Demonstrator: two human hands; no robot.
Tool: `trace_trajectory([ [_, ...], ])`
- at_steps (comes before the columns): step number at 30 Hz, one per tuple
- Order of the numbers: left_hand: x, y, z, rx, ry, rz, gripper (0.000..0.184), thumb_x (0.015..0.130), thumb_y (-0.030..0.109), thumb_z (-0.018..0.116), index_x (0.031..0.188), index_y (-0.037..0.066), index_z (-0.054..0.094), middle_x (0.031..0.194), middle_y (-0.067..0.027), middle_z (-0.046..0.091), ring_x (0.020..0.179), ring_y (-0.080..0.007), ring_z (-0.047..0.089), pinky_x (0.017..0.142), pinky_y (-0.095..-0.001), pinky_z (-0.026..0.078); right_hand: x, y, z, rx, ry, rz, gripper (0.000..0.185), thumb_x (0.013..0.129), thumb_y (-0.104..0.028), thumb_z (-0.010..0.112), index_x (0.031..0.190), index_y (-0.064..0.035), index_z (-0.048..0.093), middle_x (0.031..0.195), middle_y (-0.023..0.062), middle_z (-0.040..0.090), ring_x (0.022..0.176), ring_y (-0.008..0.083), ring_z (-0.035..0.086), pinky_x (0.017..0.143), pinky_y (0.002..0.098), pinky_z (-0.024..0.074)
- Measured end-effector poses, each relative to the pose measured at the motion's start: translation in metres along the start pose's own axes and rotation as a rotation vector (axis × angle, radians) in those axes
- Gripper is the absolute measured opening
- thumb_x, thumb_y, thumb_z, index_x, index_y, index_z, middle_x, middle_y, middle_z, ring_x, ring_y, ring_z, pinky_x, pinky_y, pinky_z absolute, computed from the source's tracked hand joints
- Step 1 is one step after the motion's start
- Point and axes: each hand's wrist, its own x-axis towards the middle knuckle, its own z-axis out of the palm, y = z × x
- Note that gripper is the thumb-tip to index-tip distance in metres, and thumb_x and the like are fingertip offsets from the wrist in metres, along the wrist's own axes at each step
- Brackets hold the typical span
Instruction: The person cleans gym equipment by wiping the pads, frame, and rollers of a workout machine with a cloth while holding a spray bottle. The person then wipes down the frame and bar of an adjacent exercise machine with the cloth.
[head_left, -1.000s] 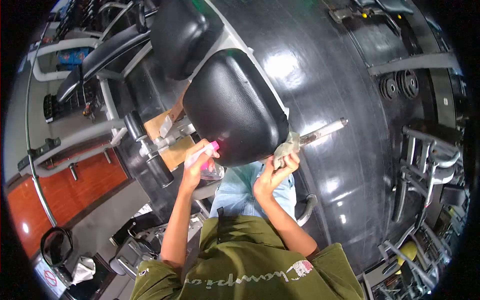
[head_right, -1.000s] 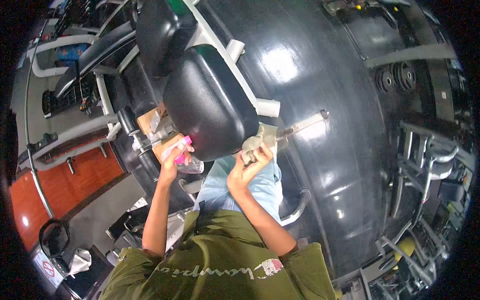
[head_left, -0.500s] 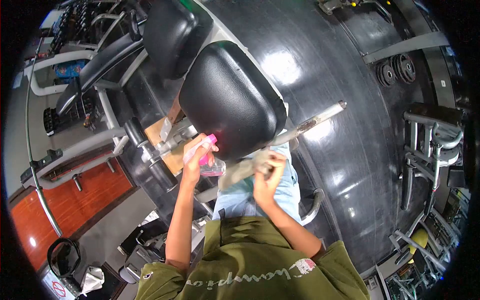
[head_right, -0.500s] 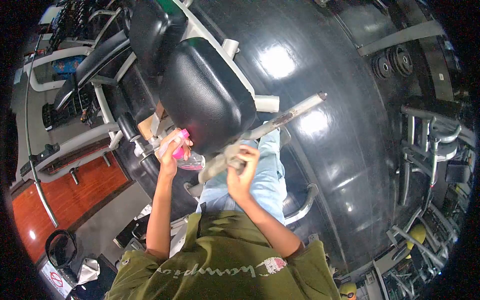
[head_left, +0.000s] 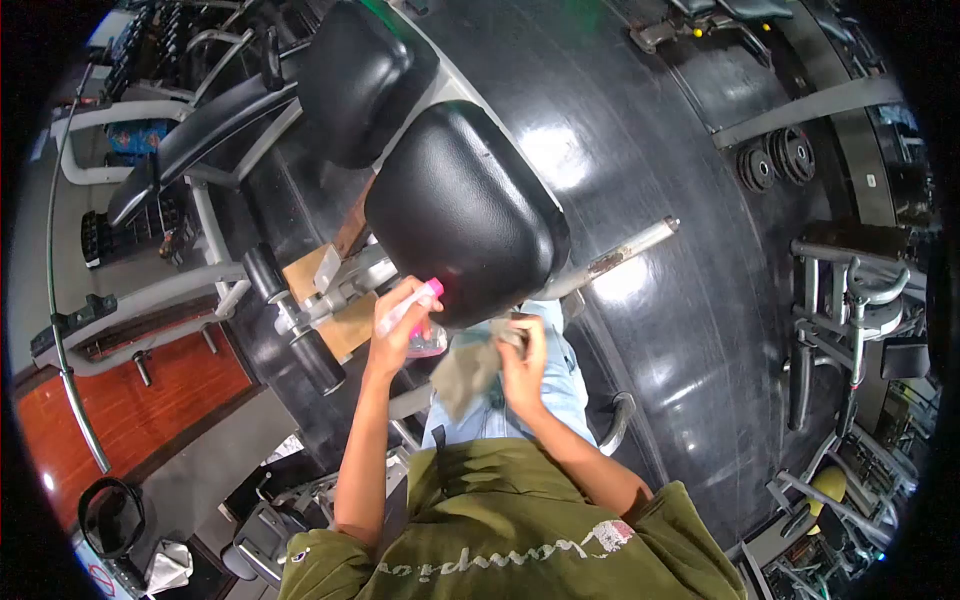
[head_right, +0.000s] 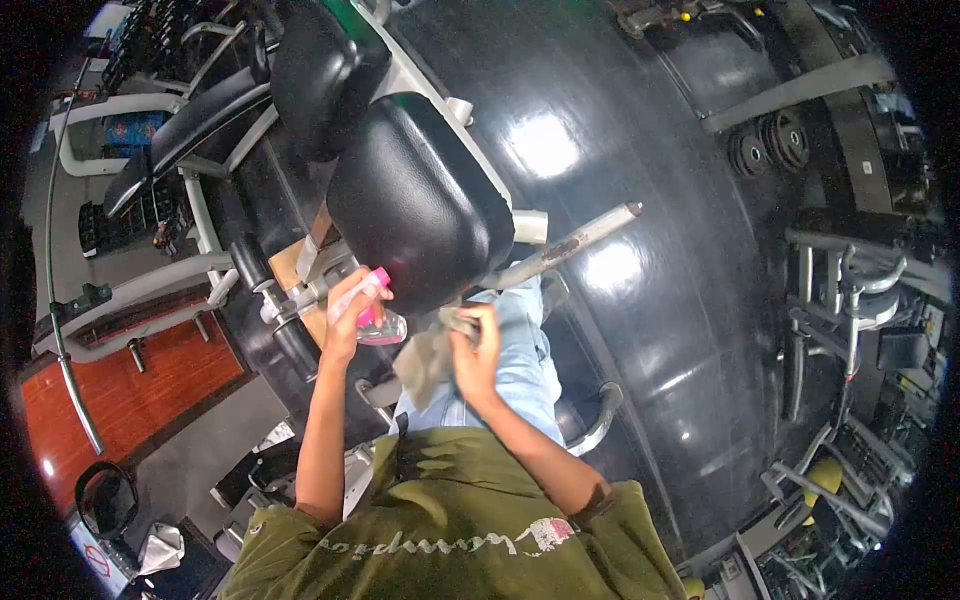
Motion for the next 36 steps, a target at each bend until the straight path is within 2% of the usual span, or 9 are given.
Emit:
trace_trajectory([
  [3, 0.001, 0.008, 0.005, 0.085, -0.067, 0.033, 0.026, 0.09, 0.024, 0.06, 0.083, -0.001, 0.062, 0.081, -0.0079, 0.063, 0.055, -0.0109, 0.056, 0.055, -0.0257, 0.045, 0.03, -0.041, -0.037, -0.115, 0.1, -0.222, 0.026, 0.081, 0.004, 0.06, 0.105, -0.0033, 0.052, 0.102, 0.0077, 0.052, 0.096, 0.0158, 0.052, 0.088, 0.0301, 0.0435],
  [8, 0.009, 0.038, 0.03, 0.122, -0.148, 0.042, 0.029, 0.09, 0.023, 0.06, 0.079, -0.004, 0.064, 0.075, -0.0073, 0.062, 0.052, -0.0109, 0.057, 0.053, -0.0254, 0.043, 0.091, -0.117, -0.085, -0.185, 0.098, -0.331, 0.027, 0.082, 0.005, 0.059, 0.107, -0.003, 0.055, 0.112, 0.0095, 0.055, 0.102, 0.0167, 0.054, 0.09, 0.0302, 0.0444],
  [12, 0.015, 0.053, 0.047, 0.109, -0.134, 0.013, 0.03, 0.091, 0.024, 0.061, 0.08, -0.003, 0.065, 0.073, -0.0065, 0.063, 0.052, -0.0092, 0.055, 0.05, -0.0252, 0.042, 0.132, -0.168, -0.089, -0.284, 0.009, -0.394, 0.028, 0.081, 0.007, 0.058, 0.107, -0.0018, 0.061, 0.104, 0.0073, 0.06, 0.096, 0.0158, 0.06, 0.085, 0.0287, 0.0469],
  [17, 0.018, 0.053, 0.047, 0.045, -0.117, -0.039, 0.03, 0.092, 0.025, 0.061, 0.083, -0.003, 0.066, 0.076, -0.008, 0.067, 0.051, -0.0089, 0.055, 0.049, -0.0242, 0.042, 0.161, -0.205, -0.068, -0.534, -0.424, -0.531, 0.032, 0.073, 0.006, 0.059, 0.102, -0.003, 0.069, 0.103, 0.0119, 0.066, 0.096, 0.0231, 0.066, 0.084, 0.0314, 0.0514],
  [22, 0.017, 0.041, 0.046, -0.065, -0.074, -0.062, 0.055, 0.093, 0.048, 0.051, 0.088, -0.005, 0.066, 0.079, -0.0115, 0.069, 0.051, -0.0107, 0.055, 0.048, -0.0241, 0.043, 0.184, -0.201, -0.023, -0.595, -0.776, -0.514, 0.03, 0.073, 0.001, 0.066, 0.101, -0.0085, 0.071, 0.104, 0.0081, 0.065, 0.098, 0.0276, 0.065, 0.085, 0.0359, 0.0526],
  [31, -0.008, 0.076, 0.114, 0.054, 0.239, -0.17, 0.042, 0.092, 0.037, 0.056, 0.08, -0.001, 0.066, 0.069, -0.0028, 0.057, 0.053, -0.007, 0.049, 0.049, -0.0243, 0.036, 0.249, -0.188, -0.024, -0.372, -1.221, -0.413, 0.03, 0.072, -0.002, 0.068, 0.101, -0.0093, 0.072, 0.105, 0.0076, 0.063, 0.102, 0.0267, 0.064, 0.088, 0.0371, 0.0508],
  [33, -0.006, 0.082, 0.144, 0.116, 0.45, -0.174, 0.04, 0.093, 0.034, 0.055, 0.079, -0.002, 0.065, 0.068, -0.0027, 0.057, 0.051, -0.0072, 0.049, 0.049, -0.0238, 0.036, 0.262, -0.191, -0.032, -0.35, -1.308, -0.363, 0.031, 0.074, -0.002, 0.067, 0.103, -0.0093, 0.072, 0.107, 0.0081, 0.063, 0.102, 0.0268, 0.064, 0.088, 0.0364, 0.0507],
  [34, -0.008, 0.073, 0.154, -0.015, 0.551, -0.138, 0.016, 0.084, 0.014, 0.057, 0.075, 0.001, 0.063, 0.068, -0.0036, 0.059, 0.048, -0.0071, 0.049, 0.046, -0.0233, 0.036, 0.27, -0.195, -0.038, -0.38, -1.352, -0.409, 0.03, 0.076, -0.006, 0.065, 0.105, -0.0102, 0.072, 0.104, 0.0086, 0.064, 0.097, 0.027, 0.066, 0.086, 0.0355, 0.0519],
  [36, -0.009, 0.069, 0.175, -0.022, 0.667, -0.159, 0.02, 0.085, 0.016, 0.055, 0.073, 0.001, 0.062, 0.069, -0.0038, 0.062, 0.047, -0.0075, 0.048, 0.045, -0.0236, 0.036, 0.29, -0.2, -0.058, -0.495, -1.395, -0.393, 0.029, 0.076, -0.007, 0.065, 0.104, -0.0105, 0.072, 0.1, 0.009, 0.065, 0.093, 0.0273, 0.066, 0.084, 0.0354, 0.0526],
])
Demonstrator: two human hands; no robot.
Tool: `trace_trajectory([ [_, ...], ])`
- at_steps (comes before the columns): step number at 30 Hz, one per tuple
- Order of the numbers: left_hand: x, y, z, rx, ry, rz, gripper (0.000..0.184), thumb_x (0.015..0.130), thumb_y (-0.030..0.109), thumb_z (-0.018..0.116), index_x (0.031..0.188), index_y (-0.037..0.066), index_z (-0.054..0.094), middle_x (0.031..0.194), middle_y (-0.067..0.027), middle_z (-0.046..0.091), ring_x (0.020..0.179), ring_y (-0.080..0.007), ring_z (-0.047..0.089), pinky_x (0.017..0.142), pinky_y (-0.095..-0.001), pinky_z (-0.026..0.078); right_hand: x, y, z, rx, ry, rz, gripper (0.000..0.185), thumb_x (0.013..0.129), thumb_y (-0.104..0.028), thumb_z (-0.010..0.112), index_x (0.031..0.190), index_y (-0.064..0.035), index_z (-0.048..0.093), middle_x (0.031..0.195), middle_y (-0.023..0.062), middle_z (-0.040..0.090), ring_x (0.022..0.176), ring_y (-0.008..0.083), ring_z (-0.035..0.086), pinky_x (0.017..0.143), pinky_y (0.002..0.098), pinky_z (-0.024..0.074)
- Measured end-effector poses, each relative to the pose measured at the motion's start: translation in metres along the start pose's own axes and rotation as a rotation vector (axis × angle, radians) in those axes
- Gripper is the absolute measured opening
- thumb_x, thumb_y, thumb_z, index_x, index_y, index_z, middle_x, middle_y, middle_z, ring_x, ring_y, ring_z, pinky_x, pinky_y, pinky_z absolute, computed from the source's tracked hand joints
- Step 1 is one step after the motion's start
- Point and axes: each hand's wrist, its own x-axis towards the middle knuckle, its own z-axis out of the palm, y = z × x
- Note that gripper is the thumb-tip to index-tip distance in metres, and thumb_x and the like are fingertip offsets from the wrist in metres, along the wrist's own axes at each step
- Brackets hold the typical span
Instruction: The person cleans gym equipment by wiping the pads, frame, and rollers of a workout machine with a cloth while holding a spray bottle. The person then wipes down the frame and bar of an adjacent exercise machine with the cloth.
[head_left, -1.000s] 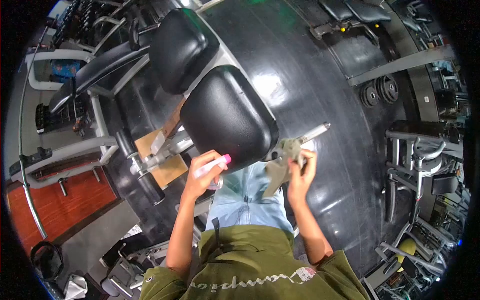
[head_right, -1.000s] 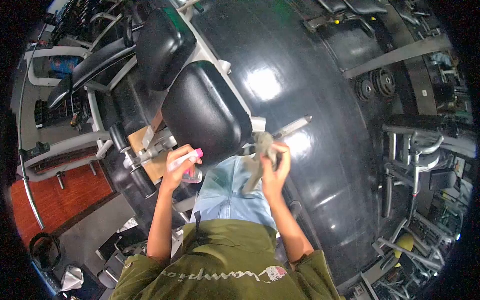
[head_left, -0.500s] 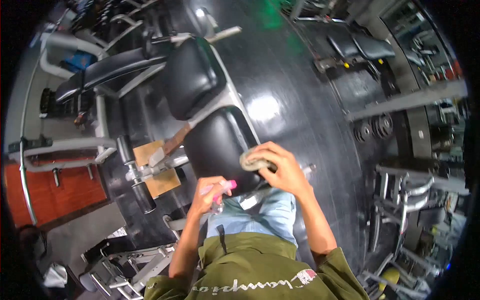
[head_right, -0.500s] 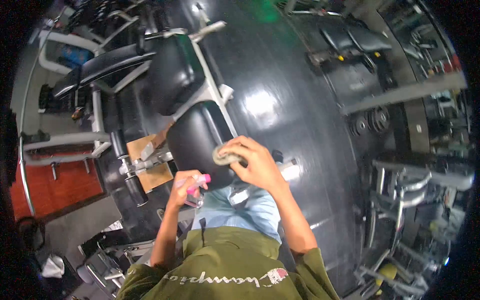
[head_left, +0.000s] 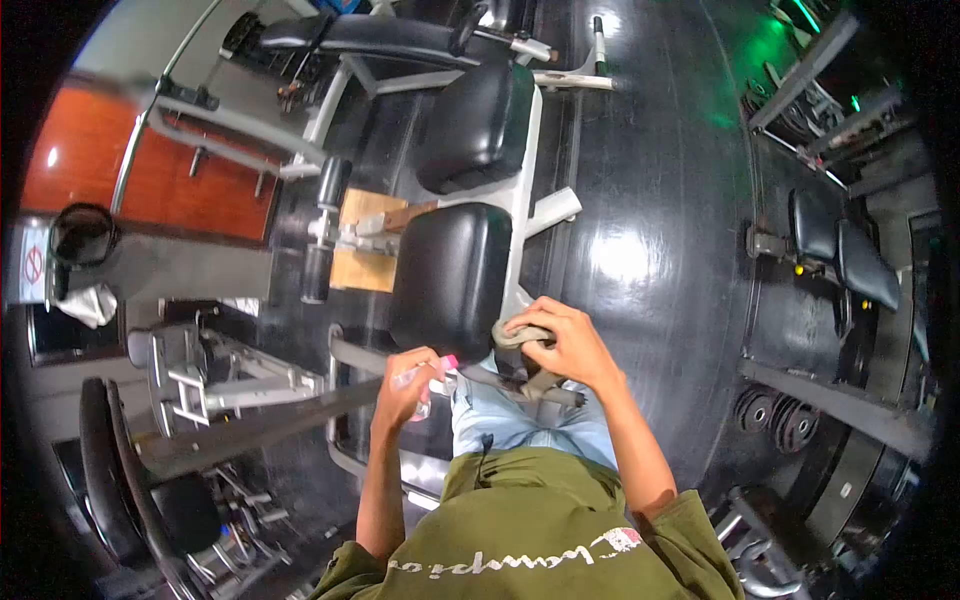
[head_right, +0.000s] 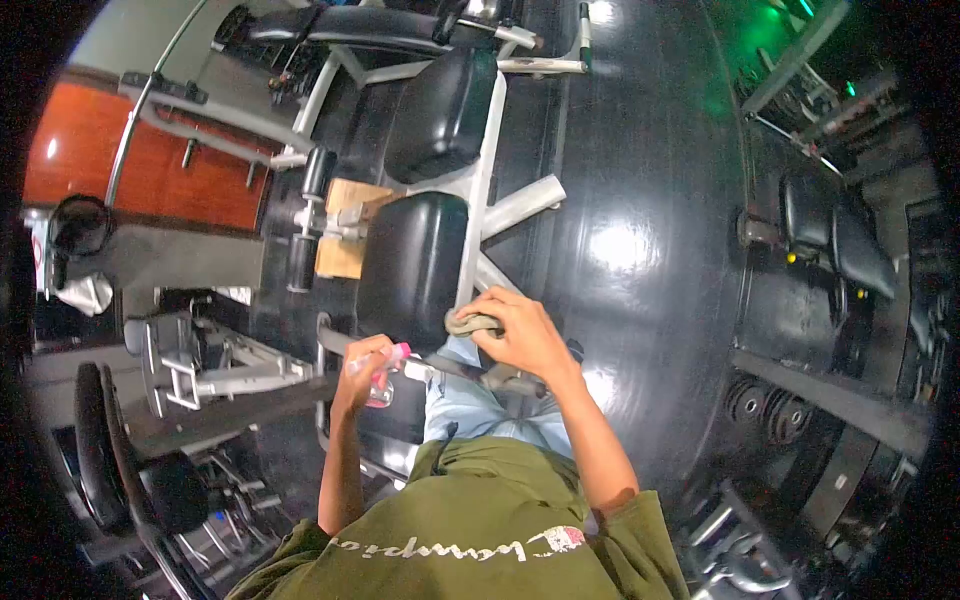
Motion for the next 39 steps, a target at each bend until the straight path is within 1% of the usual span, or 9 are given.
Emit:
trace_trajectory([
  [7, -0.039, -0.03, 0.067, 0.027, 0.173, -0.069, 0.029, 0.088, 0.025, 0.057, 0.074, 0.001, 0.065, 0.06, -0.0055, 0.061, 0.051, -0.0097, 0.053, 0.048, -0.0282, 0.038, -0.048, 0.019, -0.082, -0.209, -0.09, 0.158, 0.026, 0.075, -0.013, 0.066, 0.098, -0.0104, 0.075, 0.089, 0.0112, 0.067, 0.079, 0.0292, 0.066, 0.074, 0.0365, 0.0519],
  [11, -0.044, -0.042, 0.105, 0.148, 0.28, -0.123, 0.038, 0.091, 0.036, 0.059, 0.077, 0.001, 0.067, 0.068, -0.0135, 0.066, 0.066, -0.0233, 0.065, 0.063, -0.036, 0.045, -0.048, 0.019, -0.097, -0.289, -0.121, 0.181, 0.027, 0.074, -0.011, 0.064, 0.098, -0.0095, 0.075, 0.086, 0.0124, 0.066, 0.078, 0.03, 0.066, 0.074, 0.0371, 0.0518],
  [13, -0.045, -0.052, 0.117, 0.166, 0.39, -0.01, 0.036, 0.092, 0.03, 0.056, 0.072, 0.002, 0.066, 0.059, -0.0046, 0.06, 0.044, -0.0102, 0.048, 0.046, -0.0295, 0.036, -0.045, 0.018, -0.095, -0.322, -0.171, 0.174, 0.027, 0.075, -0.012, 0.064, 0.099, -0.0095, 0.075, 0.087, 0.0123, 0.067, 0.078, 0.0299, 0.066, 0.075, 0.0371, 0.0517],
  [18, -0.046, -0.062, 0.136, 0.227, 0.559, 0.028, 0.035, 0.089, 0.029, 0.056, 0.071, 0.0, 0.065, 0.062, -0.0139, 0.061, 0.058, -0.0249, 0.06, 0.059, -0.036, 0.042, -0.044, 0.009, -0.063, -0.322, -0.336, 0.154, 0.027, 0.076, -0.013, 0.064, 0.102, -0.0111, 0.074, 0.094, 0.0133, 0.067, 0.087, 0.0326, 0.066, 0.081, 0.0397, 0.0523],
  [22, -0.047, -0.077, 0.142, 0.19, 0.615, 0.027, 0.035, 0.088, 0.029, 0.057, 0.071, 0.0, 0.064, 0.063, -0.015, 0.062, 0.058, -0.0273, 0.059, 0.059, -0.0362, 0.042, -0.042, 0.016, -0.036, -0.312, -0.43, 0.085, 0.03, 0.077, -0.012, 0.065, 0.107, -0.013, 0.072, 0.102, 0.0131, 0.066, 0.094, 0.0338, 0.065, 0.086, 0.0407, 0.0519],
  [24, -0.051, -0.083, 0.14, 0.14, 0.584, -0.049, 0.032, 0.089, 0.032, 0.06, 0.08, 0.001, 0.065, 0.072, -0.013, 0.067, 0.074, -0.0302, 0.066, 0.07, -0.0372, 0.048, -0.038, 0.011, -0.025, -0.301, -0.452, 0.082, 0.033, 0.078, -0.009, 0.066, 0.11, -0.0144, 0.072, 0.105, 0.0116, 0.066, 0.097, 0.0334, 0.065, 0.088, 0.0412, 0.0517],
  [27, -0.059, -0.077, 0.135, 0.053, 0.566, -0.034, 0.032, 0.09, 0.03, 0.06, 0.078, 0.001, 0.064, 0.067, -0.0096, 0.064, 0.063, -0.0218, 0.063, 0.062, -0.0329, 0.046, -0.037, 0.03, 0.007, -0.322, -0.456, -0.13, 0.036, 0.077, -0.008, 0.068, 0.111, -0.0166, 0.072, 0.106, 0.0085, 0.067, 0.101, 0.0315, 0.064, 0.089, 0.0407, 0.0517],
  [33, -0.072, -0.083, 0.135, -0.322, 0.597, -0.058, 0.035, 0.092, 0.03, 0.058, 0.072, 0.002, 0.063, 0.064, -0.0013, 0.058, 0.047, -0.0076, 0.046, 0.047, -0.0268, 0.035, -0.036, 0.031, 0.033, -0.449, -0.482, -0.125, 0.037, 0.075, -0.009, 0.071, 0.11, -0.0204, 0.072, 0.105, 0.0036, 0.066, 0.097, 0.0284, 0.06, 0.089, 0.0383, 0.0521],
  [39, -0.083, -0.096, 0.127, -0.445, 0.566, -0.052, 0.035, 0.092, 0.031, 0.055, 0.077, 0.001, 0.065, 0.071, -0.0041, 0.063, 0.047, -0.0102, 0.049, 0.048, -0.0266, 0.038, -0.07, 0.033, -0.027, -0.516, -0.53, -0.211, 0.043, 0.07, -0.005, 0.074, 0.11, -0.0218, 0.073, 0.111, 0.0009, 0.067, 0.093, 0.0268, 0.061, 0.085, 0.0384, 0.0544],
])
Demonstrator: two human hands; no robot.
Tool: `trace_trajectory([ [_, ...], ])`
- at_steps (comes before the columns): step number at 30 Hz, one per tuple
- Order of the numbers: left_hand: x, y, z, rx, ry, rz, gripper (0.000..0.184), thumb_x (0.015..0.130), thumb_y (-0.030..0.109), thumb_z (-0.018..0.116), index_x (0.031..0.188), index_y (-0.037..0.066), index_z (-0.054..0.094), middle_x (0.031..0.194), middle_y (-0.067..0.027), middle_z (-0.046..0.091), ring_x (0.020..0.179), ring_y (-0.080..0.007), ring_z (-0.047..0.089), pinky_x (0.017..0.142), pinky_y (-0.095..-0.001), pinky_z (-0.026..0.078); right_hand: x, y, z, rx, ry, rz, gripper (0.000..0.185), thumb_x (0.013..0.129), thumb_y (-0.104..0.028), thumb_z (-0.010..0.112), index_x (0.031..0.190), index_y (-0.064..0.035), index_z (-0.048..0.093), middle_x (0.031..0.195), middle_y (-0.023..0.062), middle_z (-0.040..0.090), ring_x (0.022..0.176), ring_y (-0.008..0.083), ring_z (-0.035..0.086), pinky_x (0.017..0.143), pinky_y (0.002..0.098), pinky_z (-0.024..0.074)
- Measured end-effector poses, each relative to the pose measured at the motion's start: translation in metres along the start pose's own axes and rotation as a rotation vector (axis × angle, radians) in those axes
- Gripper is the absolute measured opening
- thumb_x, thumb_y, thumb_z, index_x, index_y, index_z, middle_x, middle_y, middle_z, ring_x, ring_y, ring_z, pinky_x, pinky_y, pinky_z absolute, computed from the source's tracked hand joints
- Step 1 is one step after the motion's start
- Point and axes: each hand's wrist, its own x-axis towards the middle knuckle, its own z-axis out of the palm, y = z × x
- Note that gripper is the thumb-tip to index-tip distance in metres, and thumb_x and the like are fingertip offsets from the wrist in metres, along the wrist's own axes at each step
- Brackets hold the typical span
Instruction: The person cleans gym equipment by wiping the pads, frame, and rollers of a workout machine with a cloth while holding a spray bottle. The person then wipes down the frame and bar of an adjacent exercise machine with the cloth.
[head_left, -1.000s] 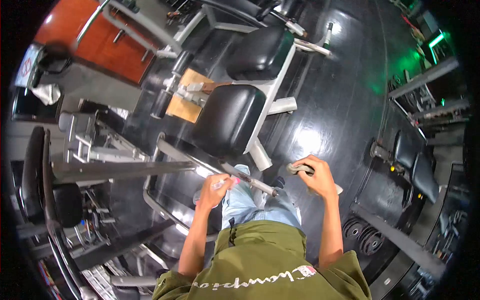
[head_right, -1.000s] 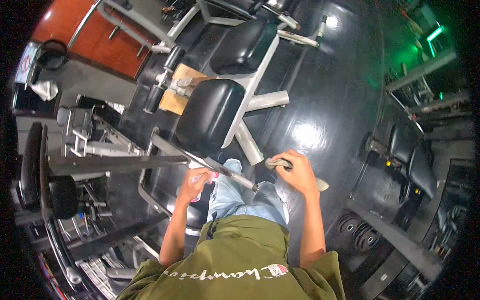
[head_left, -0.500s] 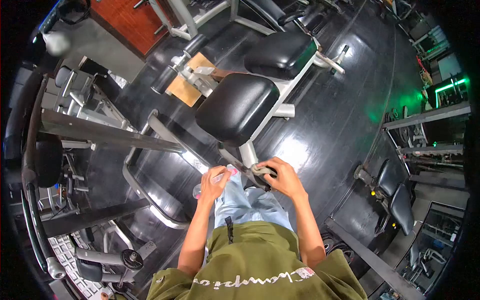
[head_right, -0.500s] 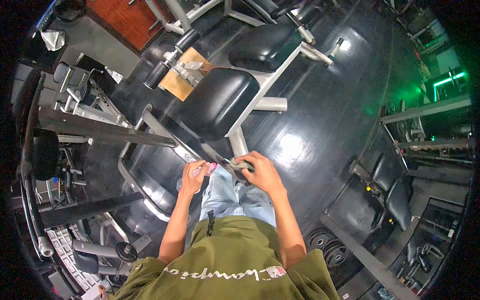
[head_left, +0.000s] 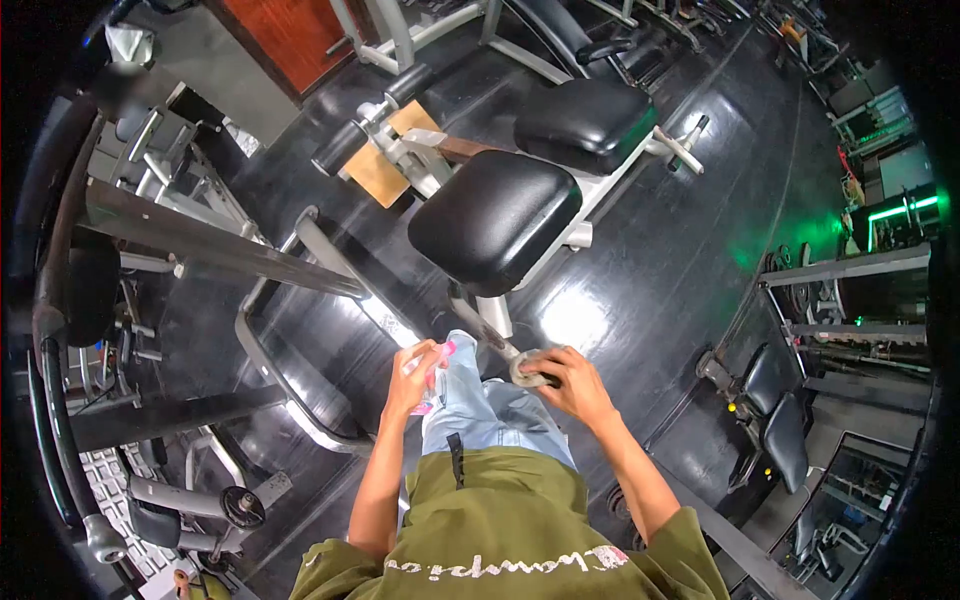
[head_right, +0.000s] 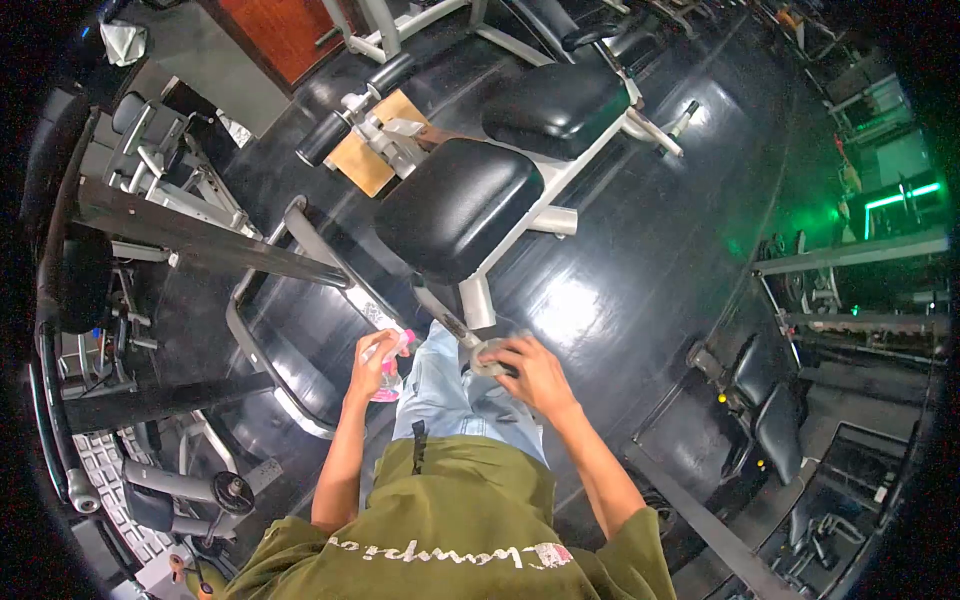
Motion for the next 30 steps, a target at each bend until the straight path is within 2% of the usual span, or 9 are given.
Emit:
trace_trajectory([
  [8, 0.005, 0.005, -0.011, -0.118, 0.026, -0.059, 0.038, 0.092, 0.036, 0.054, 0.081, 0.001, 0.065, 0.075, -0.007, 0.066, 0.048, -0.0116, 0.052, 0.05, -0.0258, 0.04, 0.071, -0.025, 0.049, -0.077, 0.005, -0.019, 0.055, 0.069, -0.005, 0.074, 0.12, -0.0236, 0.066, 0.111, 0.0022, 0.064, 0.1, 0.0274, 0.06, 0.087, 0.0394, 0.0542],
  [10, 0.008, 0.004, -0.015, -0.123, 0.017, -0.069, 0.038, 0.092, 0.036, 0.054, 0.081, 0.001, 0.065, 0.075, -0.0071, 0.066, 0.048, -0.0116, 0.052, 0.05, -0.0258, 0.04, 0.093, -0.039, 0.066, -0.185, 0.101, 0.004, 0.054, 0.07, -0.005, 0.073, 0.122, -0.0202, 0.064, 0.113, 0.0039, 0.064, 0.105, 0.0281, 0.06, 0.085, 0.0391, 0.0546],
  [12, 0.012, 0.002, -0.019, -0.089, -0.018, -0.02, 0.044, 0.093, 0.039, 0.053, 0.089, -0.003, 0.065, 0.076, -0.0111, 0.065, 0.047, -0.0137, 0.053, 0.047, -0.0273, 0.042, 0.11, -0.046, 0.076, -0.166, 0.11, -0.034, 0.046, 0.076, -0.006, 0.068, 0.121, -0.0157, 0.063, 0.116, 0.0067, 0.064, 0.102, 0.0302, 0.062, 0.082, 0.039, 0.0559],
  [14, 0.013, 0.009, -0.019, -0.104, -0.01, -0.039, 0.041, 0.093, 0.037, 0.053, 0.084, -0.001, 0.065, 0.076, -0.0091, 0.065, 0.048, -0.0127, 0.053, 0.048, -0.0267, 0.042, 0.124, -0.048, 0.092, -0.204, 0.088, -0.01, 0.039, 0.083, -0.005, 0.059, 0.121, -0.0116, 0.062, 0.121, 0.0089, 0.064, 0.097, 0.0321, 0.066, 0.078, 0.0387, 0.0567],
  [16, 0.017, 0.011, -0.021, -0.117, -0.004, -0.058, 0.038, 0.093, 0.035, 0.053, 0.08, 0.001, 0.065, 0.075, -0.0071, 0.065, 0.049, -0.0116, 0.052, 0.05, -0.0261, 0.041, 0.135, -0.057, 0.098, -0.188, 0.091, 0.04, 0.037, 0.081, -0.003, 0.06, 0.117, -0.0125, 0.063, 0.125, 0.0064, 0.064, 0.098, 0.0332, 0.067, 0.081, 0.041, 0.0564],
  [20, 0.027, 0.008, -0.027, -0.142, -0.052, -0.06, 0.039, 0.095, 0.036, 0.052, 0.082, 0.001, 0.065, 0.077, -0.0068, 0.065, 0.05, -0.0111, 0.053, 0.05, -0.0257, 0.042, 0.145, -0.067, 0.104, -0.329, 0.025, 0.104, 0.038, 0.081, -0.002, 0.057, 0.118, -0.0063, 0.061, 0.126, 0.0095, 0.063, 0.094, 0.0306, 0.069, 0.072, 0.0396, 0.0576],
  [24, 0.038, 0.012, -0.03, -0.179, -0.072, -0.059, 0.038, 0.096, 0.036, 0.051, 0.085, 0.002, 0.064, 0.078, -0.0065, 0.065, 0.051, -0.0106, 0.053, 0.05, -0.0249, 0.042, 0.142, -0.055, 0.117, -0.355, 0.145, 0.045, 0.034, 0.082, -0.007, 0.06, 0.116, -0.0078, 0.058, 0.129, 0.0054, 0.061, 0.083, 0.0279, 0.07, 0.065, 0.0366, 0.0586],
  [26, 0.043, 0.015, -0.032, -0.189, -0.094, -0.049, 0.039, 0.096, 0.038, 0.051, 0.085, 0.002, 0.064, 0.077, -0.0063, 0.065, 0.051, -0.0104, 0.053, 0.05, -0.0247, 0.042, 0.134, -0.05, 0.102, -0.306, -0.027, 0.019, 0.036, 0.08, -0.008, 0.062, 0.115, -0.0132, 0.061, 0.127, 0.0, 0.06, 0.086, 0.0262, 0.067, 0.063, 0.0359, 0.0581],
  [30, 0.052, 0.007, -0.041, -0.24, -0.066, -0.007, 0.044, 0.095, 0.042, 0.051, 0.089, -0.001, 0.062, 0.077, -0.0086, 0.065, 0.049, -0.0123, 0.053, 0.049, -0.0258, 0.043, 0.089, -0.033, 0.055, -0.293, -0.071, -0.147, 0.043, 0.075, -0.007, 0.066, 0.116, -0.02, 0.064, 0.126, -0.005, 0.06, 0.09, 0.0247, 0.062, 0.063, 0.0358, 0.0575],
])
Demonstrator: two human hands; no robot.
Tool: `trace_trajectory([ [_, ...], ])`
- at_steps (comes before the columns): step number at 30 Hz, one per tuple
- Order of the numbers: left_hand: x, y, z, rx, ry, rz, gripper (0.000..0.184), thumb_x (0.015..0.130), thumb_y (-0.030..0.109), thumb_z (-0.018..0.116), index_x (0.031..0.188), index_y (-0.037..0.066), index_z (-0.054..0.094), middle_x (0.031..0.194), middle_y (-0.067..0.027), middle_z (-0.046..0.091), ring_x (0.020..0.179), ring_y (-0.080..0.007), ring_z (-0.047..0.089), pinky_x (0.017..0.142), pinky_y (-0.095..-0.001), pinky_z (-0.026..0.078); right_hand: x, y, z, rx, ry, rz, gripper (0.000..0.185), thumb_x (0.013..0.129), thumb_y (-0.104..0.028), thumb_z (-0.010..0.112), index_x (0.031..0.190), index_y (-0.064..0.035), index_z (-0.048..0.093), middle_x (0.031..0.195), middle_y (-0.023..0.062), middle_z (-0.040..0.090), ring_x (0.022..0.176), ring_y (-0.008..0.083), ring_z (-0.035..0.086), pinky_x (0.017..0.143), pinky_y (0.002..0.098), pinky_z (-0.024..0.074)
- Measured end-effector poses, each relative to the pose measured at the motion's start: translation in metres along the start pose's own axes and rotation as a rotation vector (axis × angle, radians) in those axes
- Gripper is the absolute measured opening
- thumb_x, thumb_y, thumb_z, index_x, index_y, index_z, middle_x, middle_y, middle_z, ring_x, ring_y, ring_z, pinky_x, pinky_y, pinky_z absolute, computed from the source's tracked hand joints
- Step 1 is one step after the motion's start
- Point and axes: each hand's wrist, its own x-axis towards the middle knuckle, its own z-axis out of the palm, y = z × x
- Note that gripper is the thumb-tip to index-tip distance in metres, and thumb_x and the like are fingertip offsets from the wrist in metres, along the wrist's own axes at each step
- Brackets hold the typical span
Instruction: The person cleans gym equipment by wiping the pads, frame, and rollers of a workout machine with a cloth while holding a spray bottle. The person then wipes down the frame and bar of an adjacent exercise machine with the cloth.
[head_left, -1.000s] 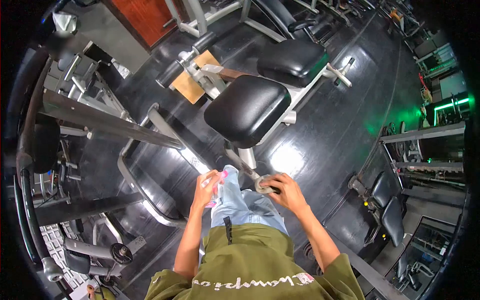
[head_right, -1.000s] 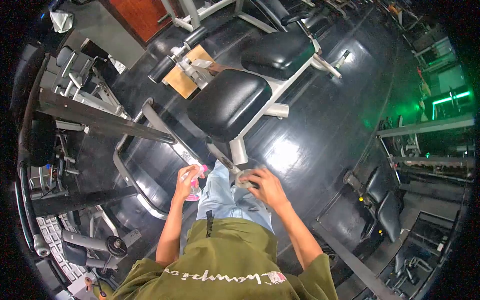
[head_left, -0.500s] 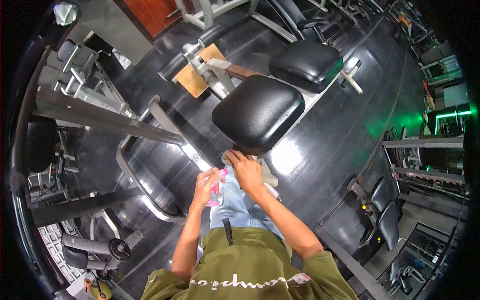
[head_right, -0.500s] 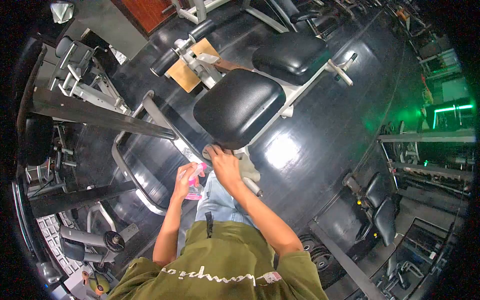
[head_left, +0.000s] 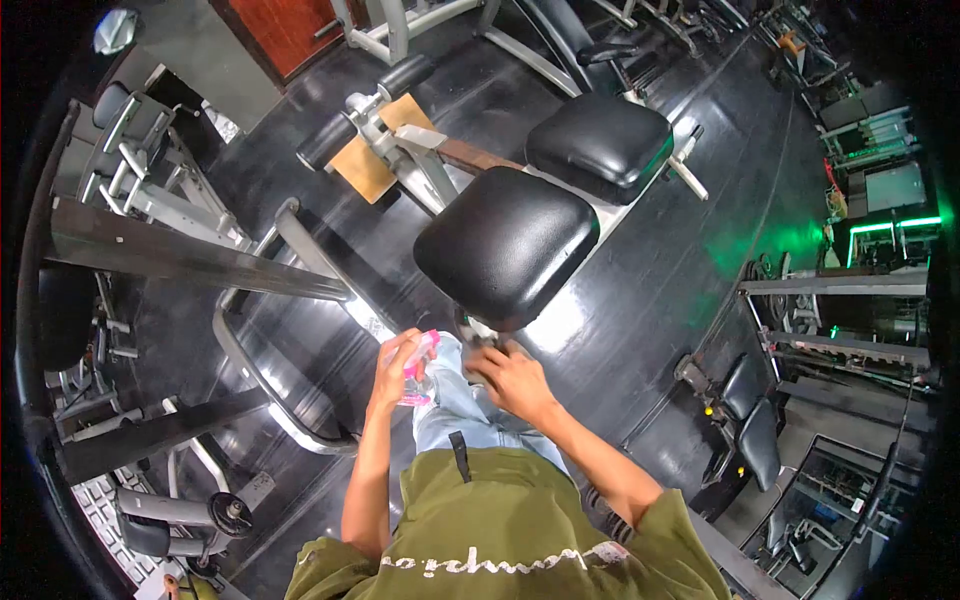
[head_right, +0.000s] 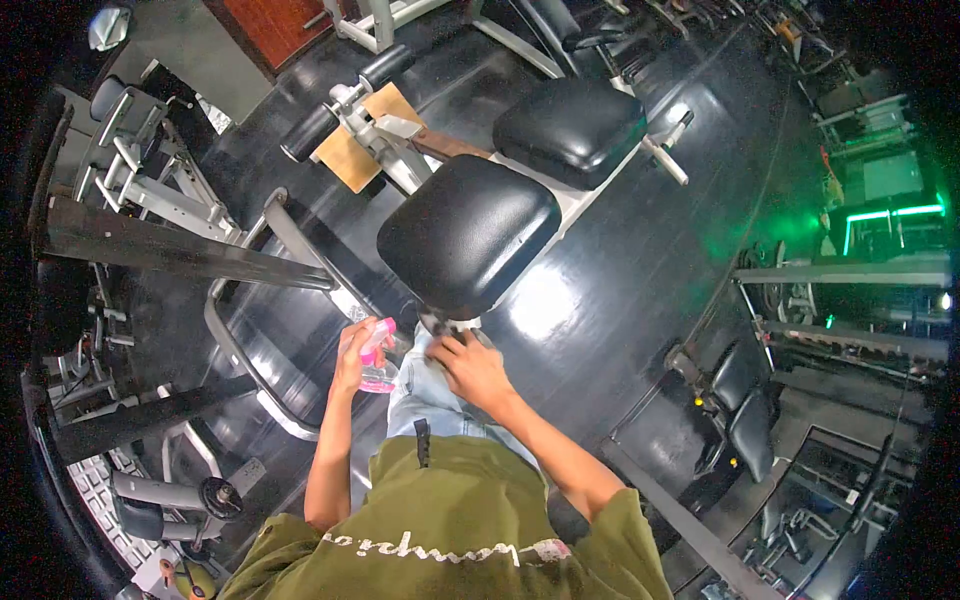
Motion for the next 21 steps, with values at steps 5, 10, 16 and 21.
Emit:
trace_trajectory([
  [5, -0.007, 0.003, -0.006, -0.041, 0.064, 0.016, 0.043, 0.096, 0.041, 0.05, 0.088, 0.0, 0.064, 0.078, -0.0065, 0.065, 0.05, -0.0118, 0.052, 0.05, -0.0253, 0.041, -0.046, 0.0, -0.034, 0.141, -0.015, 0.107, 0.054, 0.069, -0.002, 0.071, 0.117, -0.0243, 0.066, 0.122, -0.0072, 0.062, 0.089, 0.0235, 0.057, 0.077, 0.034, 0.0563],
  [10, -0.031, -0.002, -0.002, -0.008, 0.082, 0.032, 0.044, 0.096, 0.04, 0.05, 0.086, 0.0, 0.065, 0.078, -0.007, 0.066, 0.05, -0.0124, 0.053, 0.05, -0.0253, 0.042, -0.015, 0.018, 0.008, 0.464, 0.184, 0.4, 0.034, 0.078, -0.008, 0.066, 0.11, -0.0166, 0.072, 0.103, 0.0099, 0.071, 0.089, 0.0328, 0.066, 0.084, 0.0409, 0.054],
  [16, -0.075, -0.033, 0.016, 0.018, 0.154, 0.007, 0.049, 0.095, 0.044, 0.049, 0.087, -0.002, 0.063, 0.076, -0.0111, 0.065, 0.047, -0.0146, 0.054, 0.046, -0.0276, 0.044, 0.036, 0.059, 0.031, 1.109, -0.104, 0.814, 0.04, 0.087, -0.031, 0.074, 0.114, -0.002, 0.069, 0.099, 0.0071, 0.071, 0.091, 0.0157, 0.063, 0.082, 0.0301, 0.0491],
  [21, -0.088, -0.037, 0.045, 0.001, 0.139, 0.024, 0.044, 0.097, 0.039, 0.048, 0.084, 0.0, 0.064, 0.076, -0.0074, 0.064, 0.05, -0.0123, 0.053, 0.049, -0.0266, 0.042, -0.03, 0.078, 0.011, 1.122, -0.225, 0.519, 0.033, 0.093, -0.023, 0.066, 0.12, -0.005, 0.067, 0.102, 0.0045, 0.07, 0.095, 0.0121, 0.061, 0.086, 0.029, 0.0478],
])
